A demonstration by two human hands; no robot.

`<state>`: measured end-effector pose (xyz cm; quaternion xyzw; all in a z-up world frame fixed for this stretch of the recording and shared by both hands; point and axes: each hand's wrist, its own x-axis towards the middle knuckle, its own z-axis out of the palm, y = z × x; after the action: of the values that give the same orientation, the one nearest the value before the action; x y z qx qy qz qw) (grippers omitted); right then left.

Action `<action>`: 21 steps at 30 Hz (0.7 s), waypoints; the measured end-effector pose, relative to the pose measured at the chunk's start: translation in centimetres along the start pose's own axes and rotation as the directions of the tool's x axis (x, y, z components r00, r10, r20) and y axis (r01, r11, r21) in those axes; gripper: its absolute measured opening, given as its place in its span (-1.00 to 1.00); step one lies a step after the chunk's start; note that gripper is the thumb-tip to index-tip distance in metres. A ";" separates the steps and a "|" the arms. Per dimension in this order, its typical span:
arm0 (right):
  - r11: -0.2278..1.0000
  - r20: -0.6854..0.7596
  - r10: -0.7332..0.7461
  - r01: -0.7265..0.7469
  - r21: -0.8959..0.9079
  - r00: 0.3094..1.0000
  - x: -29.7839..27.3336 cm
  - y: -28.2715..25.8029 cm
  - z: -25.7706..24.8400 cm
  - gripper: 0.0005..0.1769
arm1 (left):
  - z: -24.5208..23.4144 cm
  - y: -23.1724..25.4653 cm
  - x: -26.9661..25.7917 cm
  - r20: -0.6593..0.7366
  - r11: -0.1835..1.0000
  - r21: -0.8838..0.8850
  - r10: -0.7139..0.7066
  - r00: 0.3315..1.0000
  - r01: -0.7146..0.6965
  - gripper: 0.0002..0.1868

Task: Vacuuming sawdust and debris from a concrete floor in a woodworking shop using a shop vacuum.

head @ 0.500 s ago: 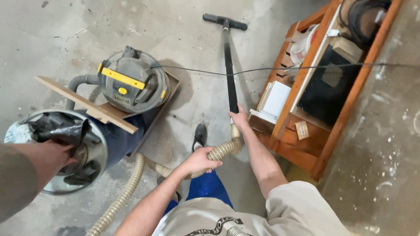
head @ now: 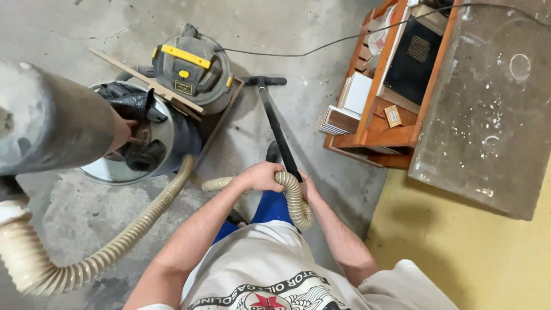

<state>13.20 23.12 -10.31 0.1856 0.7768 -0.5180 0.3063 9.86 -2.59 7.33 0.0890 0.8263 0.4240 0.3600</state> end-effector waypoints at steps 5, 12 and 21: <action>0.992 -0.001 0.084 -0.084 -0.090 0.996 4.0 -3.5 2.8 -0.12 | -1.9 -1.2 -1.4 -0.099 0.995 -0.095 -0.046 0.994 0.037 -0.30; 0.892 -0.084 0.029 -0.064 -0.447 0.996 27.9 -8.3 3.1 -0.16 | -8.9 -2.1 2.4 -0.327 0.920 -0.350 -0.295 0.898 0.175 -0.41; 0.899 -0.071 -0.038 0.003 -0.439 0.997 52.5 -29.8 1.2 -0.08 | -20.1 -4.1 17.8 -0.433 0.807 -0.552 -0.493 0.755 0.209 -0.46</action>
<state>-43.53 8.78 -25.13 0.1238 0.8866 -0.3256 0.3043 -15.90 -9.90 2.60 -0.2909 0.7668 0.5403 0.1885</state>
